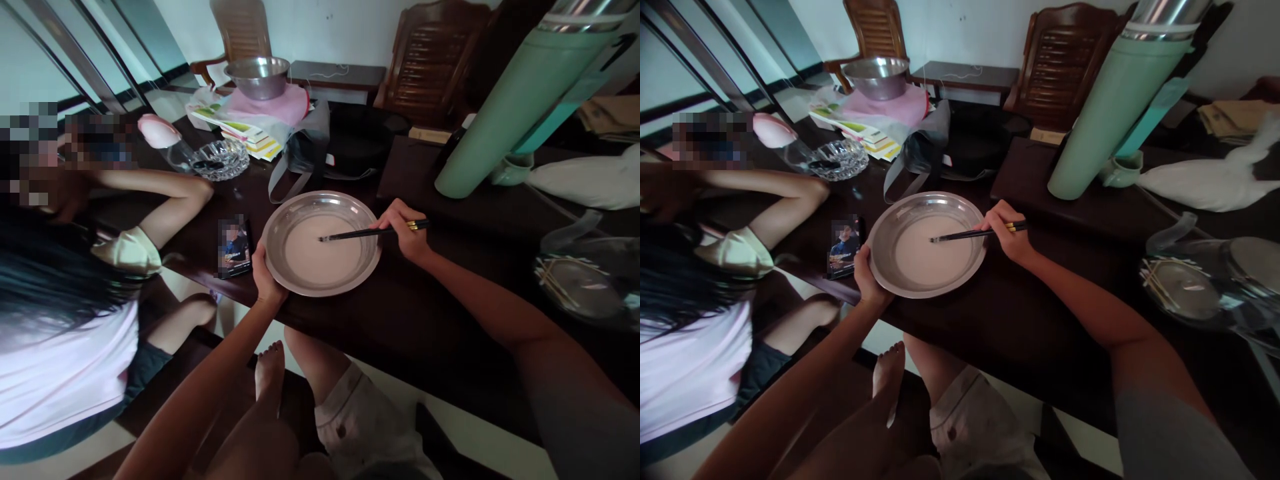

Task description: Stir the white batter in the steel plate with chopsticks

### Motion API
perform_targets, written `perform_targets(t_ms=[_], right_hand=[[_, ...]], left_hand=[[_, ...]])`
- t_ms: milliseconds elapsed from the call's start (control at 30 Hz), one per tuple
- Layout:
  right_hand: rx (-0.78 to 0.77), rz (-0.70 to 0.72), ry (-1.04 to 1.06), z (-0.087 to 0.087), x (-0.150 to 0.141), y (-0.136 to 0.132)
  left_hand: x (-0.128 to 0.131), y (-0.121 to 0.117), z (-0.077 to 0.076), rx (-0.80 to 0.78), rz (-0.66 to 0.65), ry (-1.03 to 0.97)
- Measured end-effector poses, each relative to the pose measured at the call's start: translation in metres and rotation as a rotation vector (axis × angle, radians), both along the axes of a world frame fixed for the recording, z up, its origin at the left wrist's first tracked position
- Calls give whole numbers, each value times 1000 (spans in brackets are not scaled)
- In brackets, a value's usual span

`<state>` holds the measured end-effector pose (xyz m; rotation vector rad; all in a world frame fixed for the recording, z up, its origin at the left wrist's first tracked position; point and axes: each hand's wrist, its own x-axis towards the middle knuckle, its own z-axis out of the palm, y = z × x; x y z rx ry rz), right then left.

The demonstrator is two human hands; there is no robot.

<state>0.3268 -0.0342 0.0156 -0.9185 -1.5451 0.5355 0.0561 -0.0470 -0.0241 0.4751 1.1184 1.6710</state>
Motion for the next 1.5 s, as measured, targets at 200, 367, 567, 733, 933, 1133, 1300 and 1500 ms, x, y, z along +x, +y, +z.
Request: perform_targets(t_ms=[200,367,567,733,933,1133,1300,1500], right_hand=[[-33,107,-75,-1,-1,-2],[-9,22,31,-1,-1,-1],[-59,118,-25,0,-3,-3],[-32,76,85,0,0,-1],[-100,84,18,0,-5,-5],[-79,56,157,3,-8,1],[-156,92,113,10,-19,5],[-212,-40,216,10,-26,-8]], left_hand=[[3,-1,4,25,-19,-1],[-2,-1,-2,19,-29,25],[-2,0,-2,46,-31,40],[1,-1,4,-11,15,-5],[1,-1,5,0,17,-13],[2,1,2,65,-44,4],[4,1,2,97,-78,9],[3,1,0,118,-66,11]])
